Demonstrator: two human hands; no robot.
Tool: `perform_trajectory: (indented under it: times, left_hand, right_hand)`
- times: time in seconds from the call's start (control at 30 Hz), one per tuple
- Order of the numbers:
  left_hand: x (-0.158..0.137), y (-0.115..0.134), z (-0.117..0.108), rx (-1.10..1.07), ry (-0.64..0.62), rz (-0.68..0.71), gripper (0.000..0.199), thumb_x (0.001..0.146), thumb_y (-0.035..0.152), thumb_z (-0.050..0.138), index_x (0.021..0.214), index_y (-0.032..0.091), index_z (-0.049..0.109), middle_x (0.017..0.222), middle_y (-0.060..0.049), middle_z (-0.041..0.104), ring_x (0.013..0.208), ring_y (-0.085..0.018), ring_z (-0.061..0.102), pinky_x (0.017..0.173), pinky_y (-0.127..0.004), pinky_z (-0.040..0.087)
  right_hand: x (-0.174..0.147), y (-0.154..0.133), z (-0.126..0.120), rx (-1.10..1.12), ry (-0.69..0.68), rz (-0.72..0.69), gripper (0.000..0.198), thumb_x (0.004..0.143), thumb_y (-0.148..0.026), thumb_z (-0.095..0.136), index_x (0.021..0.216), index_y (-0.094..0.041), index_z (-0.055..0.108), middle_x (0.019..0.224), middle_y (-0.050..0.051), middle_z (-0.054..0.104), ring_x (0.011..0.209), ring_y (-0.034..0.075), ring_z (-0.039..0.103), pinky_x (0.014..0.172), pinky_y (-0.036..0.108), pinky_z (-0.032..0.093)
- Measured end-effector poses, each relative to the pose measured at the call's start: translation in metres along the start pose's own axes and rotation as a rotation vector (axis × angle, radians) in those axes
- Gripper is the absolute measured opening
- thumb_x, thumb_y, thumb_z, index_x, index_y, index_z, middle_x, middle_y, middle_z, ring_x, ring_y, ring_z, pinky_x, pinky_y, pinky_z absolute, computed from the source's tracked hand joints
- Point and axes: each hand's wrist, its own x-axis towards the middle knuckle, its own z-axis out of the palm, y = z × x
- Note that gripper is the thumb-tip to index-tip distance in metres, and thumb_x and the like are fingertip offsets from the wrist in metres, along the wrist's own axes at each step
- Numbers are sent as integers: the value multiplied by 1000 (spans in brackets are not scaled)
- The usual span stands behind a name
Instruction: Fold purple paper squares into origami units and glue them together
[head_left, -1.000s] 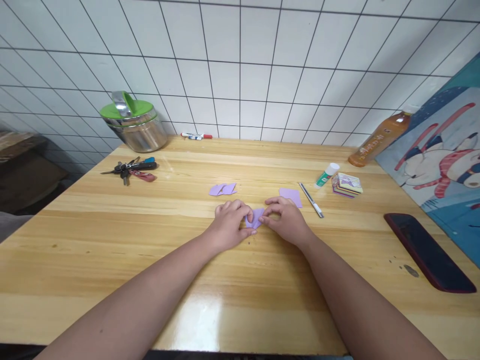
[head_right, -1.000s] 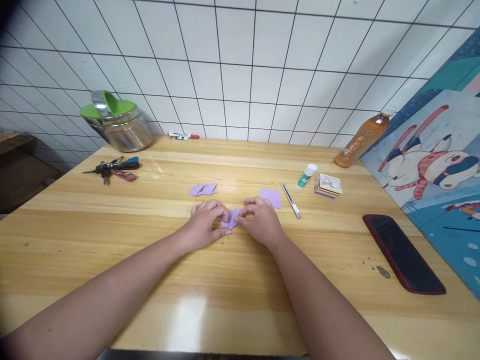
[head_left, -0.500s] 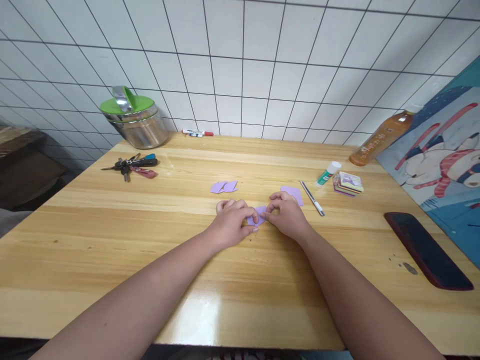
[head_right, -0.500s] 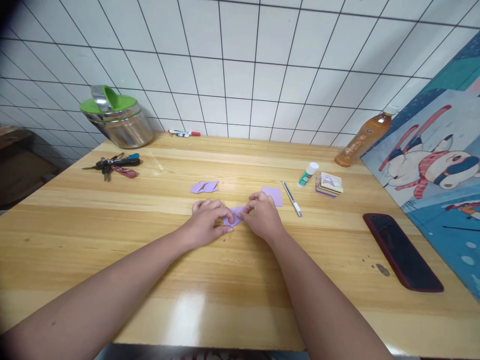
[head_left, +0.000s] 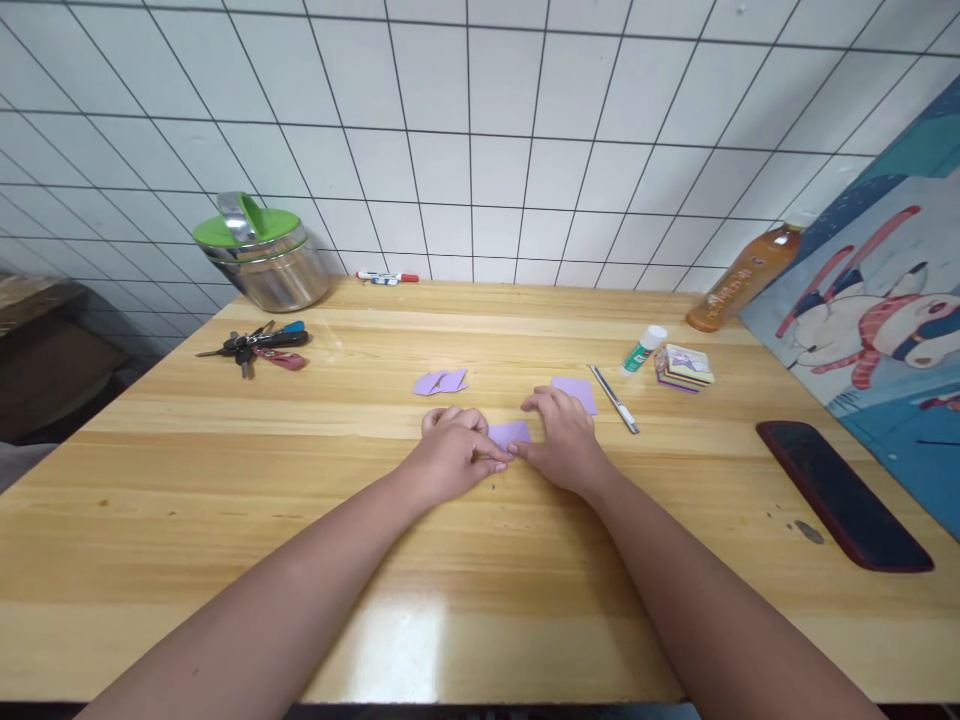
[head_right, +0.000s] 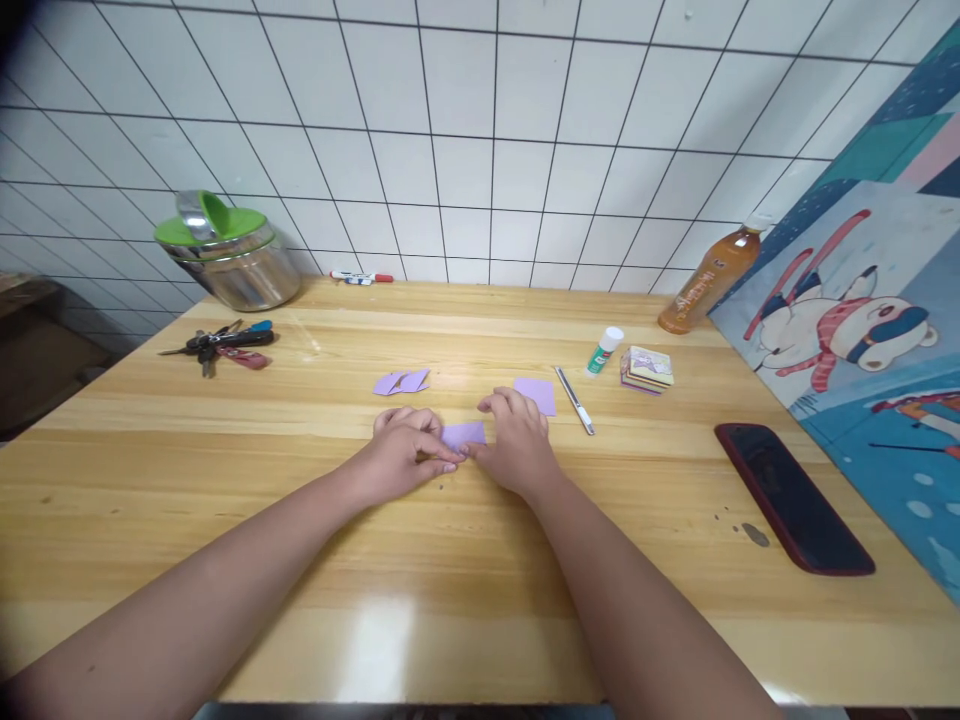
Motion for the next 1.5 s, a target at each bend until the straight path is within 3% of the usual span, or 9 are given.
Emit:
perform_trajectory:
  times: [0.33,0.53,0.7,0.83,0.93,1.1,1.23,1.4,1.5]
  left_hand:
    - [-11,11,-19,190,-81,182,23,78,33,62,97,44,66,98,0,55,97,-21,42,98,-49,10]
    - [-13,8,-24,211,-139,222,27,78,35,61,104,44,63,99,0,55,97,-21,41,93,-44,18]
    - [-8,2,-25,164,-134,241,25,77,45,60,102,42,66,93,-1,54,91,-19,42,88,-37,25]
    - [-6,0,-24,133,-128,263,24,78,43,59,101,40,66,93,-1,54,91,-18,44,87,-35,28]
    - [-5,0,-23,92,-64,235,29,75,43,63,104,36,65,96,-2,55,94,-19,45,88,-35,30]
    - [-3,-3,-22,0,83,139,32,70,47,66,95,26,64,93,-2,58,93,-20,49,87,-35,34]
    - [0,-7,-19,-29,117,54,30,69,48,65,87,24,64,89,-3,59,91,-21,51,84,-35,37]
    - [1,-4,-19,-230,193,-78,43,73,48,60,105,20,59,86,-3,57,82,-18,51,75,-31,40]
    - [-1,1,-21,-416,68,-139,37,74,51,57,89,17,61,68,1,52,64,-13,46,58,-24,36]
  right_hand:
    - [4,6,0,9,-49,97,46,65,-45,69,104,-27,52,133,7,41,121,30,36,93,49,28]
    - [10,13,-2,27,-27,99,33,70,-34,67,100,-25,56,127,6,48,116,26,40,94,44,31]
    - [7,10,-6,24,-78,-52,33,81,-37,55,113,-28,56,125,4,51,116,25,39,95,44,28]
    - [4,2,-7,53,-108,-46,19,73,-32,65,91,-25,64,107,3,56,102,22,46,88,39,34]
    - [3,-1,-6,83,-136,-26,4,74,-27,64,74,-23,63,93,3,56,93,20,48,83,35,36]
    - [0,-6,-5,51,-104,8,32,71,-32,67,100,-22,59,95,5,55,93,21,49,81,34,37]
    - [-2,-10,-7,64,-131,36,12,70,-31,67,74,-21,62,88,5,54,90,21,50,79,33,38]
    - [-5,-12,-11,380,-151,109,9,73,-29,60,73,-22,55,67,-2,54,62,13,50,58,25,38]
    - [-6,-14,-13,661,-132,138,16,74,-29,57,87,-24,50,61,-6,52,53,11,47,51,22,36]
